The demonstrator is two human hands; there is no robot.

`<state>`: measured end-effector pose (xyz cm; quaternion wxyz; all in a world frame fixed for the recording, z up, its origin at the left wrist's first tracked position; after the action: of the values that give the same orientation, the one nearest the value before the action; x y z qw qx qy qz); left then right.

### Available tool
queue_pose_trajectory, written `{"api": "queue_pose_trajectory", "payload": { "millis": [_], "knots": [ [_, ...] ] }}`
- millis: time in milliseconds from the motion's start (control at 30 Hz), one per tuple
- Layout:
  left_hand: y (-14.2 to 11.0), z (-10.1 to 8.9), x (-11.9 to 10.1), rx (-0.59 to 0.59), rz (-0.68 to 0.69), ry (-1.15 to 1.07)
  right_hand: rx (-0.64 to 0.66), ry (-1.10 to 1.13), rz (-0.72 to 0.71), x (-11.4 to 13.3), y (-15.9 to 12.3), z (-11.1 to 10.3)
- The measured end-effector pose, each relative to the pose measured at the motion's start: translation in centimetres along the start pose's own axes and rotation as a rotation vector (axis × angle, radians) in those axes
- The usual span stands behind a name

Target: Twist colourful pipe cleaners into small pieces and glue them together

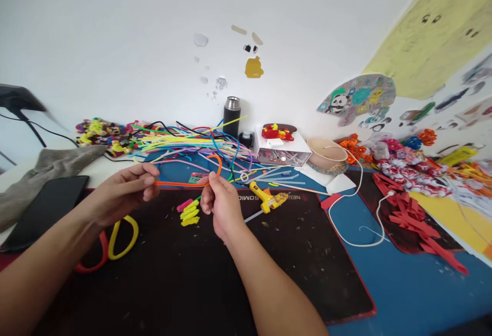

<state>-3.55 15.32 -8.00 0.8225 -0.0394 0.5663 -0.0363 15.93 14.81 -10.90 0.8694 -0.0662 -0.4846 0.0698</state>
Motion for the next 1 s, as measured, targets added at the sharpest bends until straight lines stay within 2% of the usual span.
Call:
{"api": "queue_pose_trajectory", "payload": {
  "millis": [67,133,333,600,833,1000],
  "knots": [
    [0.1,0.3,0.3,-0.033,-0.036,-0.159,0.013,-0.035,-0.018,-0.2,-0.1,0.1],
    [0.0,0.8,1.1,-0.033,-0.07,-0.225,0.034,-0.078,-0.03,-0.4,-0.3,0.3],
    [0.0,0.5,3.3,-0.023,-0.105,-0.143,0.052,-0.126,-0.038,-0.8,-0.3,0.5],
    [0.5,-0.5,2.2,-0.095,0.028,-0.069,0.095,-0.207,-0.024,-1.2,-0.4,0.7],
    [0.8,-1.1,2.8,-0.116,-0.001,-0.016,0.062,-0.18,-0.028,-0.2,-0.5,0.5],
    [1.4,-2.1,2.3,-0.102,0.022,-0.032,0.012,-0.134,-0.069,0.6,0.0,-0.1]
  ]
}}
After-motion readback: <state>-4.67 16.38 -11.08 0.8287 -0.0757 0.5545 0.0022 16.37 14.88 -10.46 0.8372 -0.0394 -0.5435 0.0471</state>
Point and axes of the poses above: each hand's wrist, its own y-axis towards the middle knuckle, its own z-axis out of the palm, x = y × z, the point moved 8 cm from there along y, towards the middle knuckle, and after that the axes turned 8 degrees about -x, right-handed, at the moved point
